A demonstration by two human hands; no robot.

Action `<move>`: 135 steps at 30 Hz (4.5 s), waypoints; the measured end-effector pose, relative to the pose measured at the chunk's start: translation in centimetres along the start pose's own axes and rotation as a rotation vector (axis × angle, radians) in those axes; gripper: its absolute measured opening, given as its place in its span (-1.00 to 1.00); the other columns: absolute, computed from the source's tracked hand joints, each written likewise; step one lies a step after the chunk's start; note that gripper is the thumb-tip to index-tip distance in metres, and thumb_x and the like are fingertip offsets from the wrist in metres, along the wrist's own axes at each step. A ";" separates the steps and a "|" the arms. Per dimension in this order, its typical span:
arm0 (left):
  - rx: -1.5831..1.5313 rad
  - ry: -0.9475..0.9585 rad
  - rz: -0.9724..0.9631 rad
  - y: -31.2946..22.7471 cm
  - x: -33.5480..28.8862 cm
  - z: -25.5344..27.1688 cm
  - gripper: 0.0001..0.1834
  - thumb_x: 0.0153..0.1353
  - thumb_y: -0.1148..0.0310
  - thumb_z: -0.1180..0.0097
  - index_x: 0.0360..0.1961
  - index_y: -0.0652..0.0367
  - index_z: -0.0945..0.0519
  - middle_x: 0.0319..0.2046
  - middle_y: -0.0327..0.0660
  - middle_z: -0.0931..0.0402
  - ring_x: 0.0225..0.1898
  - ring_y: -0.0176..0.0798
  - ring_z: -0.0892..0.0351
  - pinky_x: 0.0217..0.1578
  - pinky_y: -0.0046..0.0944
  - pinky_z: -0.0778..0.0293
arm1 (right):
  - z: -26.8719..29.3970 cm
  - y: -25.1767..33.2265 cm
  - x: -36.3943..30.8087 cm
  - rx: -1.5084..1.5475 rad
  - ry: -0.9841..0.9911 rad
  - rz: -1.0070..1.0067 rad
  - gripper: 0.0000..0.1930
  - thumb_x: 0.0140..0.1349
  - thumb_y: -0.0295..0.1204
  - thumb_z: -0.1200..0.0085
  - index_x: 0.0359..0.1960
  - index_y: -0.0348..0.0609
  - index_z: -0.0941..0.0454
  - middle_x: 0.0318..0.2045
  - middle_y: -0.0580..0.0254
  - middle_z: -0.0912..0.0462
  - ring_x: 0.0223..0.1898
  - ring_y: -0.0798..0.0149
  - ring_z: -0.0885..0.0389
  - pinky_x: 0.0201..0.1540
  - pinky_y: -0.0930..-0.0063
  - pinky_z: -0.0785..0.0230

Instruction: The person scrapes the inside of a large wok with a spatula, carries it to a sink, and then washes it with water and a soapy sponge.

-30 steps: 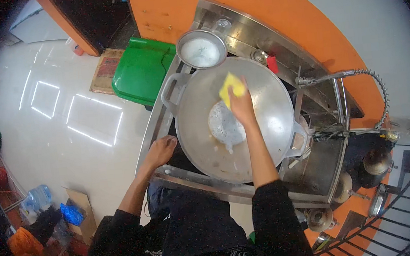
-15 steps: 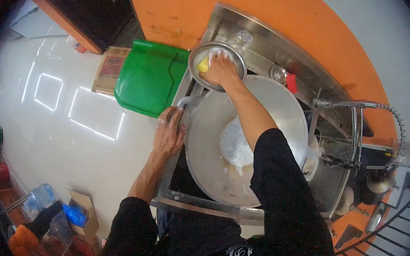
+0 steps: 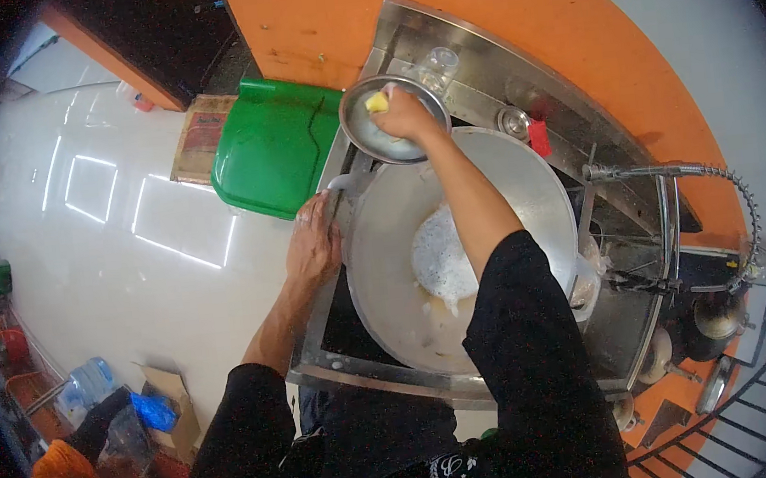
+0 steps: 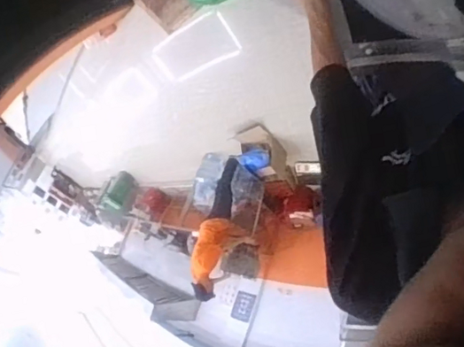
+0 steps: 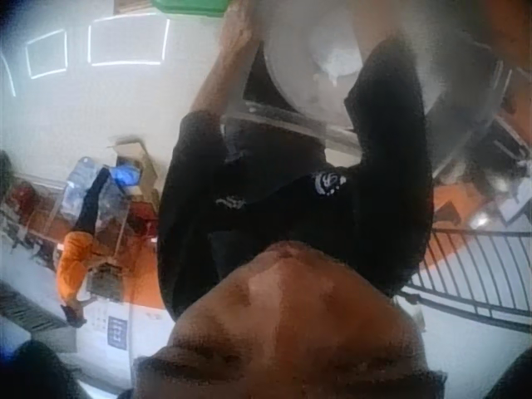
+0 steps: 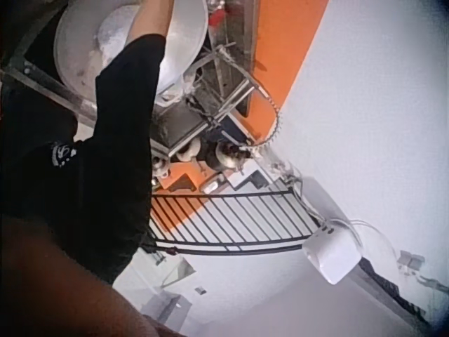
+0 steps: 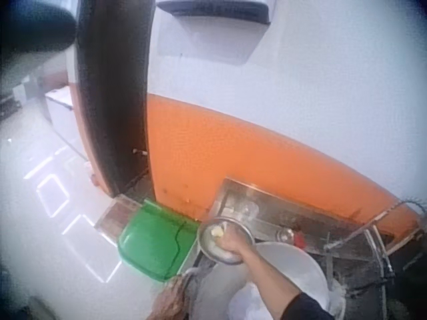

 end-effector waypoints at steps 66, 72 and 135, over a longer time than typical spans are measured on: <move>0.032 -0.053 -0.072 1.0 0.4 -0.6 -0.49 0.19 0.58 0.03 0.21 0.32 -0.31 0.13 0.12 -0.37 0.23 0.14 -0.30 0.17 -0.01 -0.30 | -14.9 5.9 -25.7 0.755 -0.531 0.149 -0.65 0.02 -0.64 -0.07 -0.09 -0.20 -0.53 -0.09 0.00 -0.55 -0.01 -0.14 -0.45 0.06 0.09 -0.30; 0.092 -0.028 -0.135 0.4 0.5 -1.4 -0.48 0.20 0.56 0.03 0.22 0.31 -0.29 0.14 0.12 -0.36 0.24 0.15 -0.27 0.19 -0.02 -0.29 | -17.3 4.9 -23.1 0.508 -0.545 -0.189 -0.70 0.16 -0.49 -0.08 -0.04 -0.23 -0.50 0.02 -0.20 -0.44 0.15 -0.20 -0.33 0.15 0.08 -0.24; 0.110 -0.046 -0.154 1.2 0.0 -1.5 -0.50 0.20 0.57 0.07 0.21 0.29 -0.32 0.12 0.15 -0.39 0.21 0.18 -0.31 0.17 -0.02 -0.29 | -16.7 0.4 -43.7 0.234 -0.106 -0.105 -0.67 0.14 -0.37 -0.02 -0.07 -0.21 -0.43 -0.08 -0.20 -0.55 -0.18 -0.12 -0.59 -0.16 0.03 -0.44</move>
Point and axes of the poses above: each hand's wrist, its own x-axis towards the middle knuckle, its own z-axis out of the back of the hand, y = z × x, the point moved 4 cm from there along x, towards the middle knuckle
